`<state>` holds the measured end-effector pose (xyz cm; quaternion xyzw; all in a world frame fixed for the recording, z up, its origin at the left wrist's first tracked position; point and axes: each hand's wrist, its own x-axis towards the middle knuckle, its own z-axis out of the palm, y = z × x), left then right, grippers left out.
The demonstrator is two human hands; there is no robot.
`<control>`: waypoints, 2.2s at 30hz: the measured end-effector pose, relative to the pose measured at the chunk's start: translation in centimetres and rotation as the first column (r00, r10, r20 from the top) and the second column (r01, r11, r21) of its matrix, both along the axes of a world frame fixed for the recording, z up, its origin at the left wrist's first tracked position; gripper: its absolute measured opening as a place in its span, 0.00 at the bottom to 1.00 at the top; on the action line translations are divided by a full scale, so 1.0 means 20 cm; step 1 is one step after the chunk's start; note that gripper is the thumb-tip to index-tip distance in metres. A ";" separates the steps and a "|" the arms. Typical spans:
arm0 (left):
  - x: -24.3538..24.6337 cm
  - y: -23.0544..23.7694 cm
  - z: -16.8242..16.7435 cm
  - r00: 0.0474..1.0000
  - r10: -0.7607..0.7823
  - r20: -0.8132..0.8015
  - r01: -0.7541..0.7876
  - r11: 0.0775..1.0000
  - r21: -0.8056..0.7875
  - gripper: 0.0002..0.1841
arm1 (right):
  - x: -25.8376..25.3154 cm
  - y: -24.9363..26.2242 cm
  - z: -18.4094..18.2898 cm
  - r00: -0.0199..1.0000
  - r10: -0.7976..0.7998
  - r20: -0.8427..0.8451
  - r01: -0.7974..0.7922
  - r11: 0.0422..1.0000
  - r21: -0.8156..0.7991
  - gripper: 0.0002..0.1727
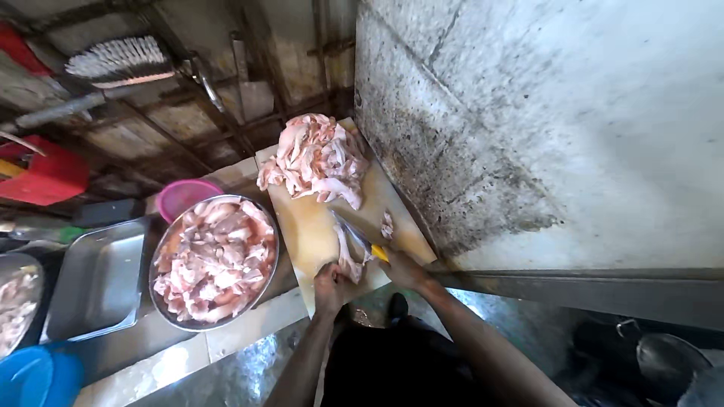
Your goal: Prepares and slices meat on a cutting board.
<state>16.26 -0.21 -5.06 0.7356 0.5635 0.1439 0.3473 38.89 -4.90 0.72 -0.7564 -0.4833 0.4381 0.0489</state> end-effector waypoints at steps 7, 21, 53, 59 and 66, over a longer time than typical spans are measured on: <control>0.12 0.03 0.15 0.978 0.182 0.100 -0.183 0.983 0.001 0.13 | -0.13 -0.11 0.12 0.997 -0.034 0.066 0.032 0.999 0.032 0.26; 0.27 0.12 0.08 0.994 0.061 -0.088 -0.078 0.975 -0.206 0.23 | -0.24 -0.64 0.06 0.985 -0.023 0.171 0.061 0.973 -0.225 0.28; 0.16 0.17 0.11 0.957 -0.037 -0.289 -0.017 0.983 -0.183 0.20 | -0.46 0.07 0.11 0.949 0.102 0.298 -0.047 0.981 -0.187 0.33; -0.09 0.21 0.13 0.984 0.163 -0.067 -0.175 0.951 -0.253 0.15 | -0.35 0.08 0.04 0.986 0.072 0.152 -0.054 0.992 -0.115 0.33; -0.34 0.25 0.29 0.742 0.369 0.560 -0.173 0.912 -0.372 0.09 | 0.02 -0.71 -0.05 0.969 0.081 0.233 -0.044 0.986 -0.160 0.25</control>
